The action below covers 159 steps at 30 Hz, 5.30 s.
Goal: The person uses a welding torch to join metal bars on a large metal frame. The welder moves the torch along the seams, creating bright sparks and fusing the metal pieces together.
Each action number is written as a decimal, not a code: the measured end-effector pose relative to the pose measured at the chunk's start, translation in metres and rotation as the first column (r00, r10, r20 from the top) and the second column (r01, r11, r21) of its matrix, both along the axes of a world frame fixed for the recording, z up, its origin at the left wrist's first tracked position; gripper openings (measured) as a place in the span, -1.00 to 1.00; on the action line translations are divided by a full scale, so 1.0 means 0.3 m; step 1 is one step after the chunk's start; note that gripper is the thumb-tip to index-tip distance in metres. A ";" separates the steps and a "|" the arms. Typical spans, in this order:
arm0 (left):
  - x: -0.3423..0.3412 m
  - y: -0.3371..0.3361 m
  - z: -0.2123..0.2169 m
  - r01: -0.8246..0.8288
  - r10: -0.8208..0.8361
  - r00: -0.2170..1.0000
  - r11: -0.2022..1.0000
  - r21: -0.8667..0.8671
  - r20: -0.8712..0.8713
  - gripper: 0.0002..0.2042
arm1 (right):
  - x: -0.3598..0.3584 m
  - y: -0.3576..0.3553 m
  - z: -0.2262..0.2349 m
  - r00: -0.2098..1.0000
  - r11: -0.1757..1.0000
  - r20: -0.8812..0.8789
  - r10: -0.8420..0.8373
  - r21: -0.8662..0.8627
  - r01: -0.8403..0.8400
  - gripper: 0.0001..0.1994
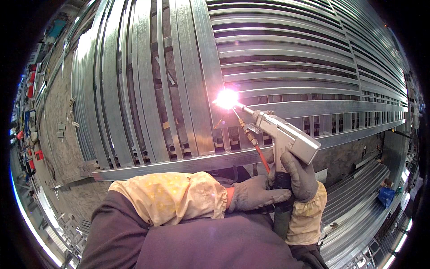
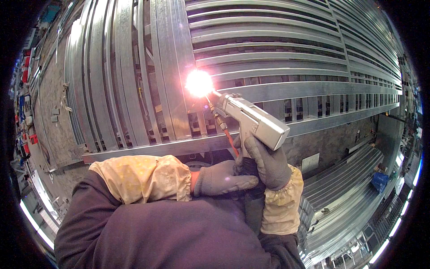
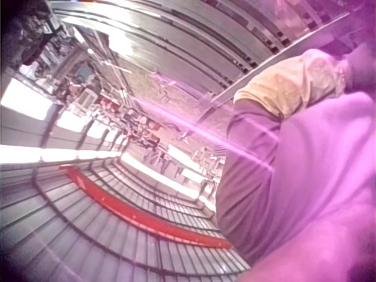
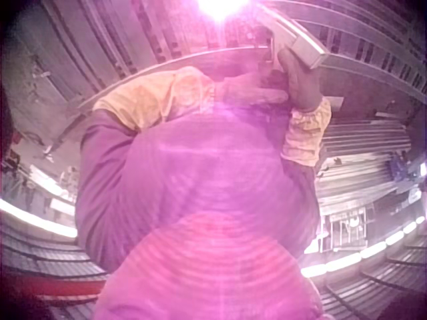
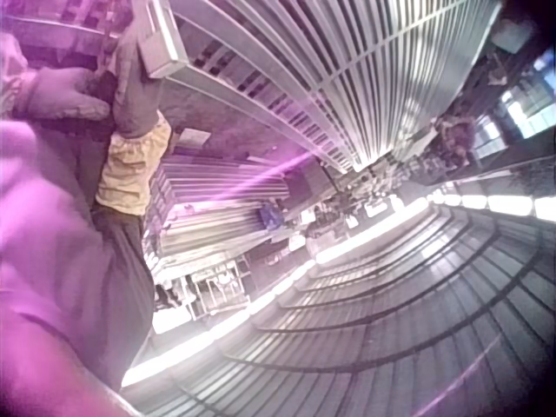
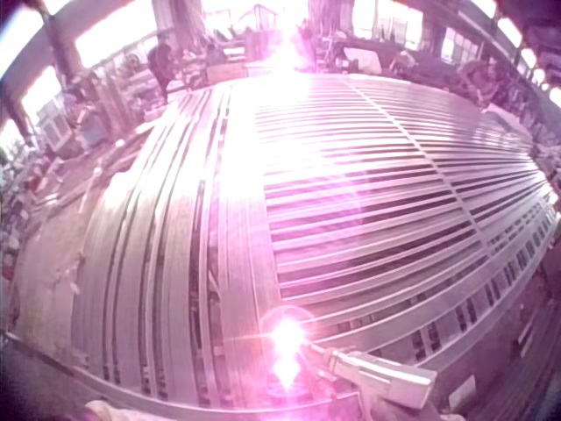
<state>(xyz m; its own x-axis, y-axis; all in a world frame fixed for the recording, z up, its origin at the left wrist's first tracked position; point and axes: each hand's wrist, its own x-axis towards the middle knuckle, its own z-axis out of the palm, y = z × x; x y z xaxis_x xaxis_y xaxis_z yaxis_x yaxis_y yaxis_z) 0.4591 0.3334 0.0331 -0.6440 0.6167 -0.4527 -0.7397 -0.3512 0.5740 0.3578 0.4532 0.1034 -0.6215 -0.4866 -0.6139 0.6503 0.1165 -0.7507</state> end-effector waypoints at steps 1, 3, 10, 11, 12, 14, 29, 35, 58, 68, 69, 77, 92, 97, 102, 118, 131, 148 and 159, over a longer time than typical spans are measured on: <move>-0.002 -0.003 0.008 0.003 -0.004 1.000 1.000 0.009 0.016 -0.62 | -0.002 0.002 0.000 1.000 1.000 -0.015 0.015 0.000 -0.015 -0.67; -0.004 -0.007 0.015 0.004 -0.004 1.000 1.000 0.010 0.024 -0.61 | 0.007 -0.006 -0.002 1.000 0.999 -0.021 -0.015 0.031 0.015 -0.66; -0.021 -0.030 0.033 0.077 -0.083 0.993 0.995 0.069 0.083 -0.70 | 0.010 -0.023 0.039 0.992 0.993 -0.122 0.030 0.115 -0.016 -0.70; -0.011 -0.031 0.032 0.069 -0.072 0.996 0.995 0.068 0.055 -0.68 | 0.009 -0.025 0.043 0.990 0.995 -0.132 0.038 0.101 -0.025 -0.69; -0.006 -0.032 0.033 0.063 -0.065 0.998 0.996 0.069 0.026 -0.67 | 0.010 -0.008 0.027 0.985 0.993 -0.160 0.067 0.109 -0.050 -0.68; -0.004 -0.033 0.027 0.114 -0.117 0.992 0.990 0.084 0.039 -0.64 | 0.036 0.001 0.031 0.997 0.992 -0.065 -0.045 0.116 0.052 -0.62; -0.029 -0.069 0.046 0.113 -0.114 0.992 0.993 -0.025 -0.048 -0.65 | 0.052 0.016 -0.033 0.984 0.979 -0.179 -0.012 0.200 0.049 -0.67; -0.012 -0.060 -0.003 0.080 -0.082 0.995 0.996 -0.045 -0.057 -0.53 | 0.021 -0.061 0.026 0.990 0.981 -0.129 -0.064 0.176 0.086 -0.66; -0.052 -0.099 0.061 0.084 -0.085 0.995 0.996 -0.016 -0.056 -0.76 | 0.005 -0.043 0.011 0.999 0.997 -0.033 -0.024 0.070 0.027 -0.69; -0.051 -0.096 0.055 0.054 -0.062 0.996 0.991 0.119 0.068 -0.60 | 0.003 -0.051 0.021 0.998 0.997 -0.054 -0.029 0.069 0.033 -0.67; -0.048 -0.096 0.053 0.048 -0.056 0.996 0.991 0.121 0.063 -0.60 | 0.004 -0.052 0.020 0.998 0.997 -0.047 -0.033 0.062 0.036 -0.66; -0.050 -0.094 0.036 0.157 -0.161 0.985 0.986 0.058 0.056 -0.71 | 0.011 -0.048 0.013 0.990 0.999 -0.141 -0.014 0.037 0.019 -0.66; -0.067 -0.105 0.049 0.203 -0.203 0.979 0.978 0.041 -0.008 -0.69 | 0.009 -0.034 0.013 1.000 0.999 -0.011 -0.017 0.051 0.018 -0.67; -0.025 -0.078 0.031 0.008 -0.007 0.996 1.000 0.004 -0.089 -0.55 | 0.011 -0.035 0.008 1.000 0.999 -0.023 -0.015 0.046 0.016 -0.67; -0.044 -0.091 0.029 0.163 -0.163 0.986 0.986 0.034 -0.021 -0.64 | 0.010 -0.036 0.012 0.999 0.999 -0.045 -0.018 0.034 0.019 -0.66; -0.015 -0.064 0.009 0.006 0.011 0.982 0.996 0.087 -0.190 -0.68 | 0.013 -0.034 0.014 0.998 0.999 -0.061 -0.005 0.049 0.008 -0.70; -0.055 -0.073 0.102 0.094 -0.088 0.995 0.991 0.100 -0.055 -0.51 | 0.063 0.047 0.013 0.968 0.984 -0.227 -0.107 0.117 0.136 -0.61; 0.170 -0.113 0.292 0.216 -0.206 0.728 0.974 -0.066 -0.654 -0.43 | 0.234 -0.101 0.502 0.640 0.843 -0.585 -0.498 -0.153 0.516 -0.40; 0.454 -0.442 0.234 -0.129 0.084 0.618 0.992 0.005 -0.782 -0.36 | 0.366 -0.156 0.829 0.579 0.854 -0.753 -0.312 0.044 0.518 -0.57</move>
<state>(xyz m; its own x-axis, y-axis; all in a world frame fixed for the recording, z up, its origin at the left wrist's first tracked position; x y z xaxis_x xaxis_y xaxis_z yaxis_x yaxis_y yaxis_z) 0.5954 0.2008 0.1033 -0.8286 0.5129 0.2244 0.0337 -0.3543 0.9345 0.4675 0.4063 0.3520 -0.9985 0.0332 0.0437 -0.0358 0.2089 -0.9773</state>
